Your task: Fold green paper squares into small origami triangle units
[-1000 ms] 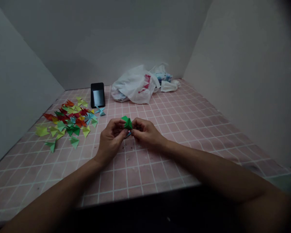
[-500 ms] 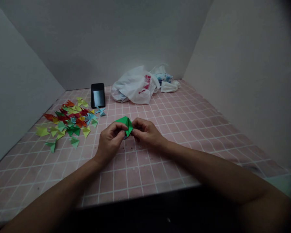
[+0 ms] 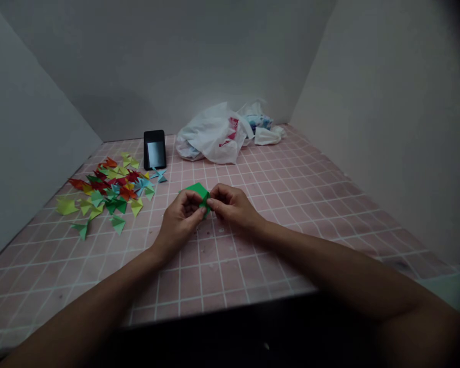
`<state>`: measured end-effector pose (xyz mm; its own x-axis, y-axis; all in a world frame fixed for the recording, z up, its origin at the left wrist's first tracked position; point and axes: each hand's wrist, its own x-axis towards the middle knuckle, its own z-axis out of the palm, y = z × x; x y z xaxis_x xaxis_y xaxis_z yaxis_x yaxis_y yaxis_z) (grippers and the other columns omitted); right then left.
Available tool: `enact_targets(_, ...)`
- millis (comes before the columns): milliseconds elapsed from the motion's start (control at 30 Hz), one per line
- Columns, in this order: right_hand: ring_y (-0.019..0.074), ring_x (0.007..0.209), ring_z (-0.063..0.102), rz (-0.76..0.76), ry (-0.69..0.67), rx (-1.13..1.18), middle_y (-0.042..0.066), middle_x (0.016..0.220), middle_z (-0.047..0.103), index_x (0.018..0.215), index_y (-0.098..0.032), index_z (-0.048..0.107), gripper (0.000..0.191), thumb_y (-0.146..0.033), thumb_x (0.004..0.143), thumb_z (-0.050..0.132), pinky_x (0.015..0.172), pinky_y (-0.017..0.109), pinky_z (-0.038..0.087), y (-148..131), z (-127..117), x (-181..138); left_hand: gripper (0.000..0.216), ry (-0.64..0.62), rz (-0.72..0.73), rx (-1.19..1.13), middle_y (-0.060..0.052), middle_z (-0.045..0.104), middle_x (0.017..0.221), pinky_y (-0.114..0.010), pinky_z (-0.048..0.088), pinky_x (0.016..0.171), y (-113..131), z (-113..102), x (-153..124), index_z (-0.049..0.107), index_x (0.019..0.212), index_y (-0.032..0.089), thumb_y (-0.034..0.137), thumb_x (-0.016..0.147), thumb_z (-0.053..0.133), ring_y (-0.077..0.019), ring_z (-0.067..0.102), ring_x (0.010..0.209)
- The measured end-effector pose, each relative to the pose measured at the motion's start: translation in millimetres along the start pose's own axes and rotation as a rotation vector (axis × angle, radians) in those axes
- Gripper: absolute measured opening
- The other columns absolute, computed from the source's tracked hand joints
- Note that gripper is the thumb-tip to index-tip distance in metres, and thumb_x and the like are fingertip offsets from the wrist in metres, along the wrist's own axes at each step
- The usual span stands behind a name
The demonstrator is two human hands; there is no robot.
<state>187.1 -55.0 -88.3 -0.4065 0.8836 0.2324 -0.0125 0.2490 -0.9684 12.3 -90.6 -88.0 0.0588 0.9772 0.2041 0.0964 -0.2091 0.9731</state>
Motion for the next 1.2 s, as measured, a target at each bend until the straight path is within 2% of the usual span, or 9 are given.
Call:
enact_targets(167, 0.0098, 0.05, 0.048, 0.066, 0.033, 0.045, -0.005, 0.064, 0.052, 0.077, -0.022, 0.051, 0.024, -0.038, 0.087, 0.065, 0.049, 0.025, 0.038, 5, 1, 1, 0.031, -0.042, 0.003, -0.069, -0.001, 0.064, 0.099, -0.026, 0.052, 0.078, -1, 1, 1, 0.06, 0.101, 0.021, 0.021, 0.077, 0.079, -0.0128, 0.064, 0.086)
enact_targets(300, 0.0101, 0.055, 0.049, 0.014, 0.065, 0.068, -0.006, 0.067, 0.054, 0.086, -0.021, 0.055, 0.023, -0.038, 0.083, 0.072, 0.05, 0.024, 0.037, 7, 2, 3, 0.032, -0.071, -0.015, -0.084, -0.001, 0.064, 0.099, -0.025, 0.052, 0.078, -3, 1, 1, 0.06, 0.102, 0.021, 0.018, 0.075, 0.078, -0.0124, 0.064, 0.087)
enact_targets(433, 0.0092, 0.052, 0.046, 0.033, 0.064, 0.078, -0.006, 0.063, 0.052, 0.076, -0.021, 0.054, 0.026, -0.038, 0.084, 0.07, 0.048, 0.024, 0.035, 7, -1, 4, 0.034, -0.059, -0.042, -0.101, 0.0, 0.064, 0.096, -0.024, 0.051, 0.073, -2, 1, 2, 0.06, 0.101, 0.021, 0.021, 0.074, 0.08, -0.012, 0.063, 0.082)
enact_targets(600, 0.0092, 0.044, 0.046, 0.05, 0.111, 0.121, -0.007, 0.055, 0.052, 0.076, -0.022, 0.053, 0.027, -0.04, 0.085, 0.071, 0.043, 0.024, 0.034, 9, -2, 5, 0.023, -0.057, -0.218, 0.001, 0.003, 0.06, 0.069, -0.023, 0.042, 0.052, 5, 0, 0, 0.06, 0.088, 0.019, 0.035, 0.081, 0.076, -0.0102, 0.053, 0.056)
enact_targets(700, 0.0083, 0.043, 0.044, 0.045, 0.133, 0.11, -0.008, 0.054, 0.051, 0.075, -0.021, 0.054, 0.028, -0.041, 0.085, 0.071, 0.043, 0.023, 0.032, 11, -3, 6, 0.022, -0.056, -0.24, 0.055, 0.004, 0.058, 0.061, -0.023, 0.039, 0.05, 6, -2, 0, 0.061, 0.079, 0.018, 0.036, 0.084, 0.073, -0.0101, 0.051, 0.052)
enact_targets(867, 0.0091, 0.048, 0.042, 0.064, 0.156, 0.092, -0.006, 0.058, 0.05, 0.073, -0.021, 0.054, 0.029, -0.042, 0.083, 0.071, 0.045, 0.024, 0.031, 13, -4, 8, 0.024, -0.029, -0.236, -0.062, 0.002, 0.064, 0.067, -0.021, 0.048, 0.059, 1, -3, 1, 0.061, 0.079, 0.018, 0.035, 0.08, 0.078, -0.0101, 0.059, 0.06)
enact_targets(1033, 0.0113, 0.058, 0.045, 0.035, 0.166, 0.042, -0.004, 0.062, 0.051, 0.072, -0.021, 0.053, 0.029, -0.043, 0.083, 0.07, 0.05, 0.024, 0.033, 14, -1, 6, 0.039, -0.018, -0.298, -0.192, 0.001, 0.07, 0.077, -0.03, 0.06, 0.062, -1, 0, 2, 0.062, 0.097, 0.02, 0.042, 0.075, 0.085, -0.0149, 0.068, 0.062)
enact_targets(1200, 0.0103, 0.052, 0.044, 0.044, 0.109, 0.018, -0.006, 0.058, 0.051, 0.074, -0.021, 0.054, 0.026, -0.039, 0.085, 0.069, 0.048, 0.024, 0.034, 8, 4, 0, 0.031, -0.007, -0.299, -0.165, 0.0, 0.069, 0.076, -0.028, 0.061, 0.065, 2, 1, 1, 0.067, 0.085, 0.017, 0.041, 0.076, 0.084, -0.0132, 0.068, 0.065)
